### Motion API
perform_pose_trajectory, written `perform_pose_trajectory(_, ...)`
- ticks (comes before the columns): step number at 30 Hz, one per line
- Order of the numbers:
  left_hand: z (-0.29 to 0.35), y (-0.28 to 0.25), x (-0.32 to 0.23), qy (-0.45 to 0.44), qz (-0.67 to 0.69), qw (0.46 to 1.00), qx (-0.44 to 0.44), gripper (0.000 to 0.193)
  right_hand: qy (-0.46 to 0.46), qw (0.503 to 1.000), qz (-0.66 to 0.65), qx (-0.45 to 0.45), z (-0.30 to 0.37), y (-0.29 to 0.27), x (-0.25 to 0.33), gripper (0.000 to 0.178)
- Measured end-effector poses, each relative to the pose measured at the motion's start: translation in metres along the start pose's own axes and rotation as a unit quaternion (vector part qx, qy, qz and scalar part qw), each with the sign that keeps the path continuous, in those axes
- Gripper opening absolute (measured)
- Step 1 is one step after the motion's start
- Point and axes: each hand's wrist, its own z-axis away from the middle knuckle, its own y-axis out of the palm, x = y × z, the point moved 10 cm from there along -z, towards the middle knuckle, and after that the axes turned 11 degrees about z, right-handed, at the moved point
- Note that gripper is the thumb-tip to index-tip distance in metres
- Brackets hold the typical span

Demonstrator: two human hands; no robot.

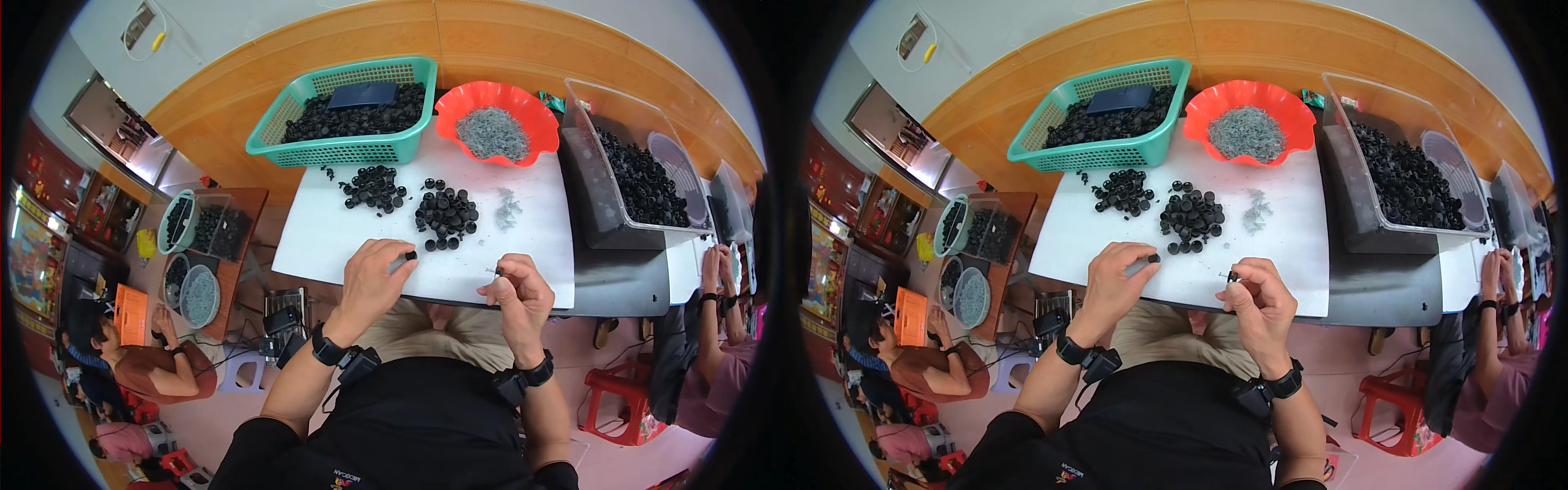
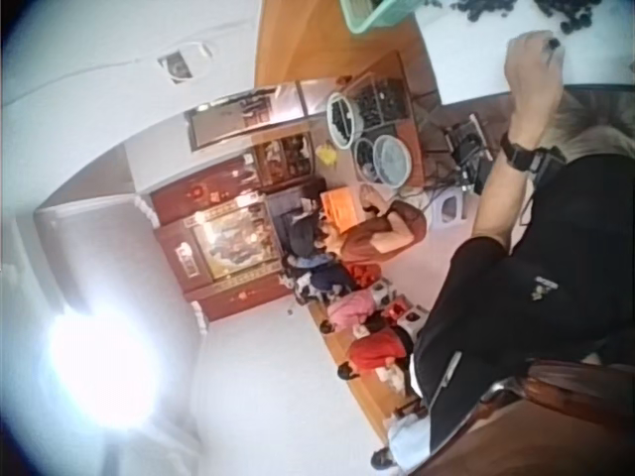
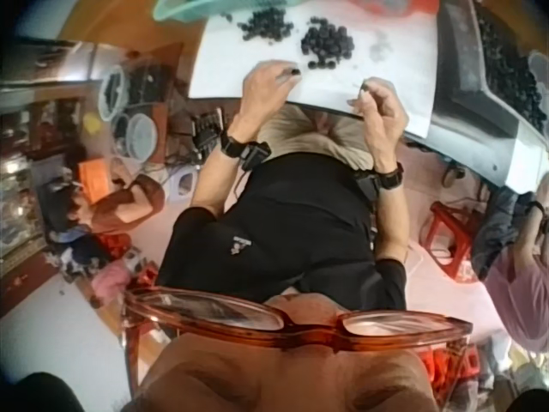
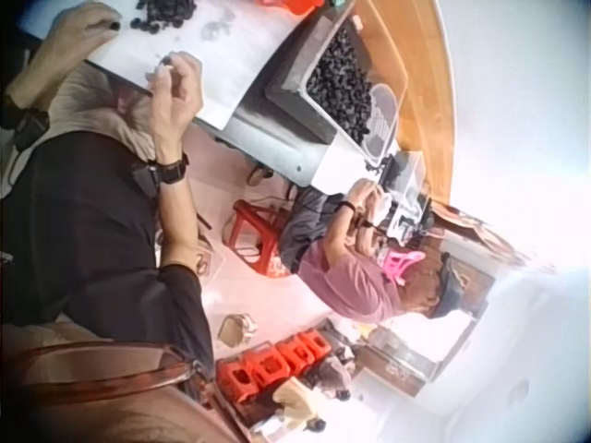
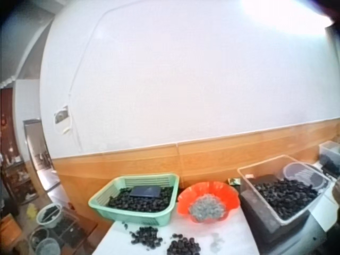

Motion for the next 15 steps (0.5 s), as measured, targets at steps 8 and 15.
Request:
perform_pose_trajectory(8, -0.004, 0.001, 0.006, -0.053, 0.198, 0.979, -0.009, 0.019, 0.019, 1.000, 0.000, 0.009, -0.003, 0.003, -0.001, 0.018)
perform_pose_trajectory(15, 0.004, 0.014, 0.024, -0.111, 0.400, 0.910, 0.000, 0.022, 0.017, 1.000, 0.000, 0.010, -0.001, 0.004, -0.001, 0.018)
